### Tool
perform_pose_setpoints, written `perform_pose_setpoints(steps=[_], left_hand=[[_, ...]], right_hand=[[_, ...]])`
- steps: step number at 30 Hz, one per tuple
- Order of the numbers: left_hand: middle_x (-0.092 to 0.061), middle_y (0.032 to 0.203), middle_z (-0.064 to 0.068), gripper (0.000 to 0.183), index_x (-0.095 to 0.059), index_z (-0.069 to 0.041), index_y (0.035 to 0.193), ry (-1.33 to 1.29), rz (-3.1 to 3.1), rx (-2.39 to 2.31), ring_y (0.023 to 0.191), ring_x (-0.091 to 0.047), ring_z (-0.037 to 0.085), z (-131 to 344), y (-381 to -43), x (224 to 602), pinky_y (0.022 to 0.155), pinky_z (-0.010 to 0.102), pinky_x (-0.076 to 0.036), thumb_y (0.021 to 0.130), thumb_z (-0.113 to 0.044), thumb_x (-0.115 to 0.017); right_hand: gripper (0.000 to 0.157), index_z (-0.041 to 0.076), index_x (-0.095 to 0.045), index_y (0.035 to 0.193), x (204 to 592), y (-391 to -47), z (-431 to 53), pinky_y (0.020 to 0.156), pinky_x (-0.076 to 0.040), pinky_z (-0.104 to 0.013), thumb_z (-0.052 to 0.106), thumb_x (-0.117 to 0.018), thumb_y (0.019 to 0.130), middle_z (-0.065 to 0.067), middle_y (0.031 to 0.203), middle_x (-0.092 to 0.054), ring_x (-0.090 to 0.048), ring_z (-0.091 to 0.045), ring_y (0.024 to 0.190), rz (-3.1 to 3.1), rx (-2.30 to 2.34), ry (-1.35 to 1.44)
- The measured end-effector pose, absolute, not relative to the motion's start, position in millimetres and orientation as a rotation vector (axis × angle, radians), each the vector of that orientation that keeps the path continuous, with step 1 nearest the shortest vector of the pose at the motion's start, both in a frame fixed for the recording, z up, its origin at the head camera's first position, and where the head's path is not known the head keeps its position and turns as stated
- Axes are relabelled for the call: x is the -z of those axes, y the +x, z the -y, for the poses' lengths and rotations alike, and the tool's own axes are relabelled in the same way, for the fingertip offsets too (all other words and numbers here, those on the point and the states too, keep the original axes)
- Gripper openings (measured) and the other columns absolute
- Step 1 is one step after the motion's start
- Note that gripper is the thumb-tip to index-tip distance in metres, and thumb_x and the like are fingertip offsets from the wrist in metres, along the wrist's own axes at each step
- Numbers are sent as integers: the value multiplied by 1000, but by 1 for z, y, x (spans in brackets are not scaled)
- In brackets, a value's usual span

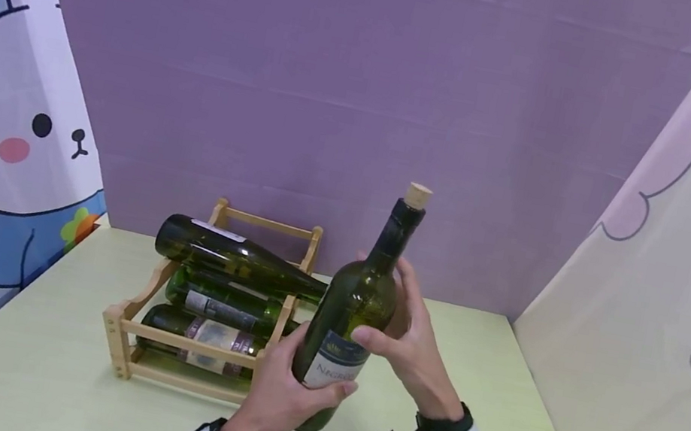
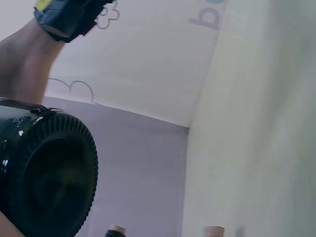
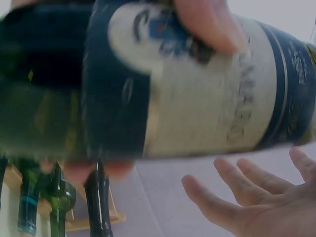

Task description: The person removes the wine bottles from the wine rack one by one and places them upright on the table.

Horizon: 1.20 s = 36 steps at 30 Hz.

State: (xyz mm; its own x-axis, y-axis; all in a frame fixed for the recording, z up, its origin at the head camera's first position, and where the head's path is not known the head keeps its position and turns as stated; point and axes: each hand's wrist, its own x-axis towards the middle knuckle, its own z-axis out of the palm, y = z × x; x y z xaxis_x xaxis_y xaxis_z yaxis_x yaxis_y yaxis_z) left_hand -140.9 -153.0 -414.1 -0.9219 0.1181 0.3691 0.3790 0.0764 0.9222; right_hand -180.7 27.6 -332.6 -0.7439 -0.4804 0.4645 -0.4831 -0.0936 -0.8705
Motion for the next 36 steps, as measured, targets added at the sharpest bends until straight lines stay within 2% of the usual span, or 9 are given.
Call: perform_pose_setpoints(steps=[3,6,10,14,18,24,29,36], left_hand=[[-72,118,1,60,-57,-25,136,-519,2158,1927,98,-72,17,150,-145,419,85,36,-56,82,-26,-84],[-72,120,-1,59,-56,-26,135,-520,2169,1939,99,-72,16,149,-148,424,86,35,-57,82,-28,-84],[-72,121,-1,60,-56,-26,136,-549,2164,1986,100,-72,17,148,-151,429,88,35,-57,83,-26,-84],[-72,122,2,60,-54,-24,138,-586,2153,2007,102,-72,18,148,-154,435,89,36,-56,85,-24,-82],[-71,122,1,59,-54,-28,137,-603,2166,2021,101,-72,17,148,-155,440,89,36,-56,86,-24,-81],[-70,122,1,59,-53,-29,137,-666,2143,2085,101,-71,19,145,-156,443,89,37,-56,86,-21,-81],[-70,120,1,58,-52,-31,137,-681,2204,2084,101,-71,18,148,-155,441,89,37,-55,86,-24,-80],[-64,129,-5,75,-42,-35,147,-763,2400,1985,111,-67,15,161,-153,430,94,36,-54,85,-34,-83]], right_hand=[[93,29,-22,161,332,-181,-23,111,-40,-64,40,-78,87,-6,163,-42,-54,-26,139,2094,-2068,1093],[90,26,-27,160,332,-181,-18,110,-41,-64,34,-79,87,-11,158,-47,-58,-24,137,2075,-2091,1061],[85,22,-33,156,334,-181,-12,109,-44,-60,22,-81,86,-17,150,-55,-63,-28,130,2040,-2140,1016],[75,20,-42,149,338,-182,-8,104,-49,-53,13,-80,85,-13,133,-66,-68,-31,120,2040,-2153,960],[65,18,-49,141,343,-183,-7,100,-50,-50,12,-80,84,-8,122,-69,-69,-27,112,2069,-2119,895],[59,14,-51,136,350,-183,-4,95,-52,-53,11,-78,84,-14,116,-68,-70,-24,104,2034,-2071,856],[55,13,-54,132,354,-183,-1,91,-54,-50,11,-78,83,-7,111,-70,-70,-23,100,2020,-2009,824],[54,13,-53,132,352,-178,-10,90,-56,-48,8,-76,83,-6,111,-72,-73,-22,100,2036,-2000,780]])
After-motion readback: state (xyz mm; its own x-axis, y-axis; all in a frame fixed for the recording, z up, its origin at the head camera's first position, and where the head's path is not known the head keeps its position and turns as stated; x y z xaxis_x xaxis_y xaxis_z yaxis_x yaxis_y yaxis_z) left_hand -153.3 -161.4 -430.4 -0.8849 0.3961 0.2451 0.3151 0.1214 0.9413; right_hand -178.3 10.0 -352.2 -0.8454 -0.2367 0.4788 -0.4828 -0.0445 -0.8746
